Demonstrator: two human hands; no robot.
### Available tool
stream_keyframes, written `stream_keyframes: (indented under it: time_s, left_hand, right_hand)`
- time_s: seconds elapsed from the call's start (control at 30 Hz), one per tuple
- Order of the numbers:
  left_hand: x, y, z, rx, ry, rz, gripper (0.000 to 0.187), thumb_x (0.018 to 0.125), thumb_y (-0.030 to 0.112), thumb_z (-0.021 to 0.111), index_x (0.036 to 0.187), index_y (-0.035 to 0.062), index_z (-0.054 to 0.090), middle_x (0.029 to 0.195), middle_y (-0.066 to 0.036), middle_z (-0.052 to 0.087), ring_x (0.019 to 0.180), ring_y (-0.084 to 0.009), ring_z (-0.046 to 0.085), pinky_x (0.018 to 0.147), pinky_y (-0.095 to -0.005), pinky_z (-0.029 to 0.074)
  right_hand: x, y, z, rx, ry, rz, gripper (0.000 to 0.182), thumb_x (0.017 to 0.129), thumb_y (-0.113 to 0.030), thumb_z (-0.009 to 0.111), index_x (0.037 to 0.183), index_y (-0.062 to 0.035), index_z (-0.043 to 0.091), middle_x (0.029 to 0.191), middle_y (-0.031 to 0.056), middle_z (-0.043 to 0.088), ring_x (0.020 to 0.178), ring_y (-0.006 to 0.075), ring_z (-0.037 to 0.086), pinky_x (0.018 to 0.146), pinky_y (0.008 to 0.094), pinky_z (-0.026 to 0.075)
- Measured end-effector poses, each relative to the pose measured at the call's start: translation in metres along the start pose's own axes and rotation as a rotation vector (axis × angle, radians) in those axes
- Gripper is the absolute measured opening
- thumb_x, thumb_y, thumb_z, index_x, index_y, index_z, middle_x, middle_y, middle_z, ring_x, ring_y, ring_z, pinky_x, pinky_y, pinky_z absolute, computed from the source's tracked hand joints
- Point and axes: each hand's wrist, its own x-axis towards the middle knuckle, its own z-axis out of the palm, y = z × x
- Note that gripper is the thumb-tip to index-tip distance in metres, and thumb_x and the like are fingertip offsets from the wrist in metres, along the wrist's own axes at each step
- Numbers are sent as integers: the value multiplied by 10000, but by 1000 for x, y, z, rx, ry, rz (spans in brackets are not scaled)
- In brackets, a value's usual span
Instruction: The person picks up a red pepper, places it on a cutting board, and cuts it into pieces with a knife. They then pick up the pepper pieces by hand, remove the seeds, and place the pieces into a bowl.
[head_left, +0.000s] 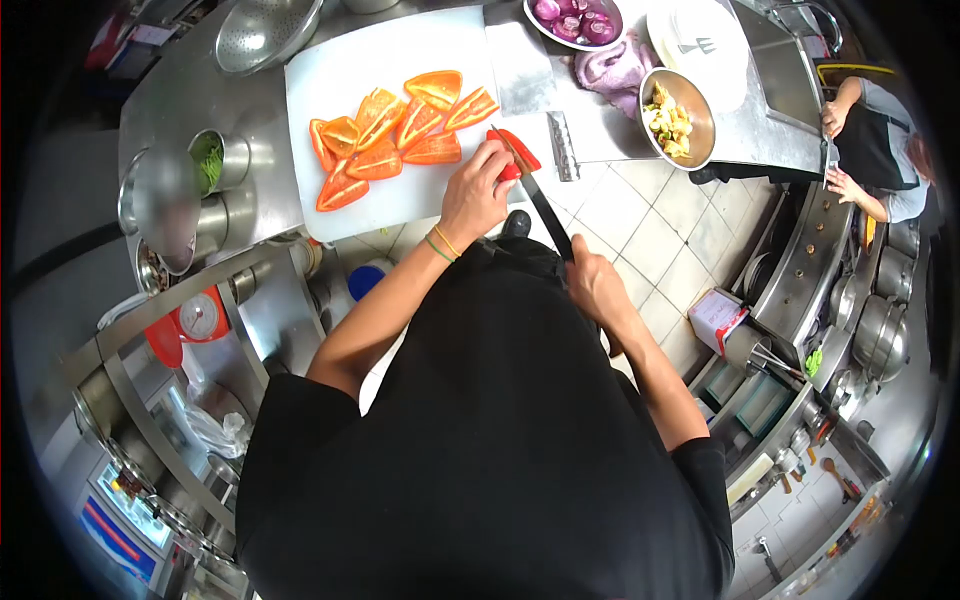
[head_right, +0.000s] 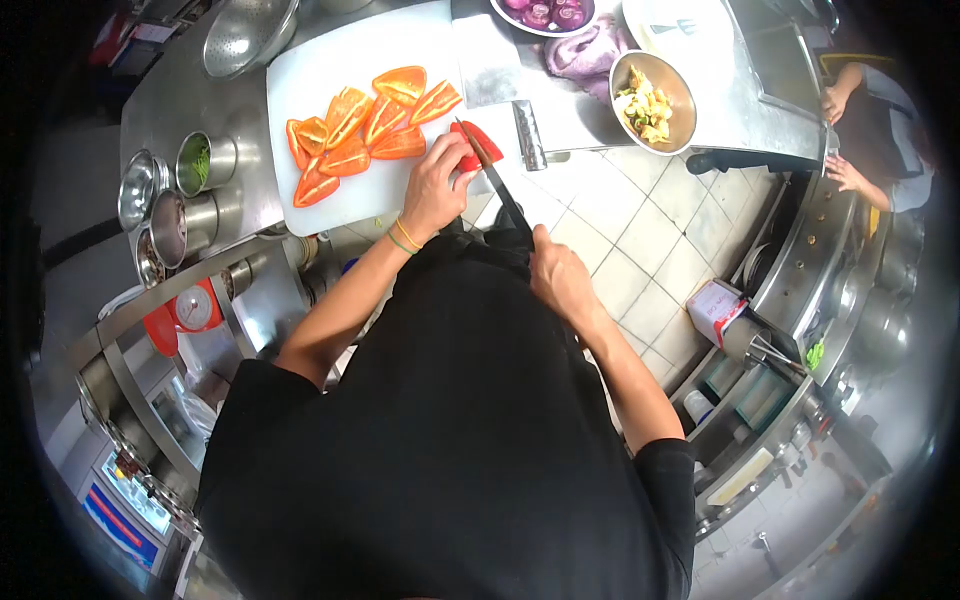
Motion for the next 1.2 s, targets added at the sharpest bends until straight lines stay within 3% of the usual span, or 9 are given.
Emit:
stream_keyframes:
  time_s: [0.1,0.2,0.27,0.3,0.37,0.53,0.8,0.93,1.2]
  left_hand:
    - [-2,2,2,14,83,32,282,727,1,667,983,34,555,1070,-109,532,910,-330,596,741,-405,493]
    - [-9,0,0,-10,67,-69,329,722,-8,682,1012,40,535,1084,-115,531,914,-319,600,746,-399,496]
    - [-13,-3,-11,-72,29,-201,384,723,-13,690,1059,36,512,1117,-126,524,963,-321,593,770,-404,497]
    - [-15,-2,-17,-66,42,-219,384,723,-13,690,1059,36,512,1117,-126,524,963,-321,593,770,-404,497]
    - [-19,0,-27,-4,117,-199,414,718,-9,696,1084,34,507,1127,-132,519,1010,-337,575,807,-409,491]
    - [-6,11,-36,81,139,-89,358,717,-7,689,1055,26,575,1110,-126,524,1024,-327,557,846,-408,473]
    - [48,4,-6,87,-65,159,275,778,-78,535,1014,3,651,1108,-155,613,1028,-335,580,882,-388,474]
    - [81,-13,21,350,-340,210,299,719,-12,580,1005,15,665,1030,-134,618,975,-311,582,843,-404,478]
    - [104,-9,20,457,-398,112,222,699,8,618,911,23,686,858,-121,617,884,-320,607,764,-410,478]
  right_hand:
    - [-19,14,-7,9,-54,21,282,841,-52,575,1072,33,439,721,304,602,686,496,592,632,556,469]
    - [-36,19,-32,56,-45,-91,285,856,-71,592,1086,31,458,701,241,620,586,398,616,548,487,482]
    - [-40,11,-75,427,-497,332,306,871,-98,612,1116,34,485,643,148,604,494,235,582,462,361,461]
    - [-47,18,-80,500,-437,350,266,894,-118,598,1103,19,509,603,83,567,471,127,521,429,267,411]
    - [-42,19,-93,418,-277,367,252,903,-133,582,1095,13,511,592,108,573,475,158,539,444,291,425]
    - [66,24,-84,-140,216,-10,288,814,-133,605,1071,-48,509,737,239,628,752,449,605,661,528,466]
    - [209,19,-60,-229,447,-241,421,737,-197,687,1110,-123,505,962,203,599,822,403,638,710,481,518]
    - [227,22,-58,-173,445,-376,395,747,-165,710,1092,-98,532,981,175,570,909,370,611,767,453,505]
    - [176,55,-116,129,561,-441,320,802,-121,682,1107,-79,594,1006,117,590,950,320,601,803,398,494]
